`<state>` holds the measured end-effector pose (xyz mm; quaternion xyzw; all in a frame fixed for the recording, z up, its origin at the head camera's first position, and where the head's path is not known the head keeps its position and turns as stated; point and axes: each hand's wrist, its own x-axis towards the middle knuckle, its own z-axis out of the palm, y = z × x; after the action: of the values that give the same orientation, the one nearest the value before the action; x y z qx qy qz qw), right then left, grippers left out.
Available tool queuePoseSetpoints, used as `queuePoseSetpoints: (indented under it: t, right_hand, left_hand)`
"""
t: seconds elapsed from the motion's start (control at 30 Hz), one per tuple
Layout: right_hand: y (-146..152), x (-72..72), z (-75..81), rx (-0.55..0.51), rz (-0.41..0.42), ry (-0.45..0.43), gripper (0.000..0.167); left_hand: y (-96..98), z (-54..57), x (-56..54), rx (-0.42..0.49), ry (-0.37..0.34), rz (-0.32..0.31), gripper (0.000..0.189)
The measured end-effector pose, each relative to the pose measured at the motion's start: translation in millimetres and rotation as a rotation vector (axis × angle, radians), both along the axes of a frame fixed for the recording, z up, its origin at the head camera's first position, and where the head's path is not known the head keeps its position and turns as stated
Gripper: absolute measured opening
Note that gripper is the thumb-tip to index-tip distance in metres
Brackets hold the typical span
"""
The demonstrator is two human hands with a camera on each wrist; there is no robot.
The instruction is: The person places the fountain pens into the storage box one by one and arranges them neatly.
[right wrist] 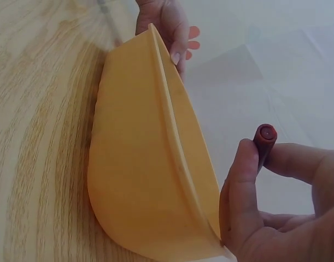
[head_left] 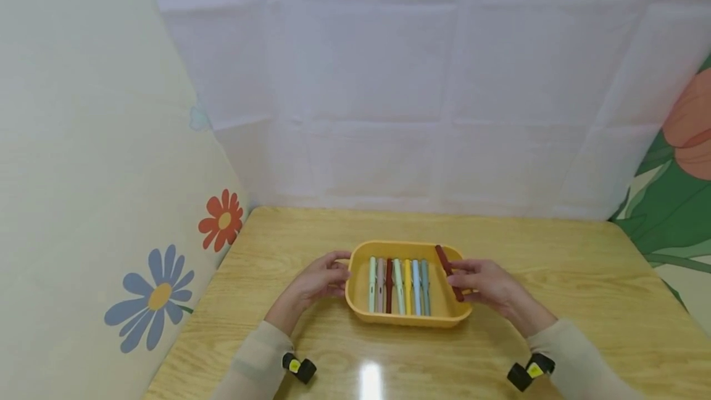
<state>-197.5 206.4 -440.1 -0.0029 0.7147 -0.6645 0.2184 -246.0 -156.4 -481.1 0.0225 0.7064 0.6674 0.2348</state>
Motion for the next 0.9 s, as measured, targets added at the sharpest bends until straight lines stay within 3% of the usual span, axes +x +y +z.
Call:
queuePoseSetpoints:
  t: [0.57, 0.9]
  right_hand:
    - [-11, -1.6, -4.2, 0.026, 0.020, 0.014, 0.059]
    - [-24, -4.4, -10.1, 0.147, -0.013, 0.026, 0.053]
  left_hand:
    - [-0.5, -2.7, -1.0, 0.014, 0.012, -0.009, 0.059]
    - [-0.3, -3.4, -1.0, 0.016, 0.011, -0.008, 0.058]
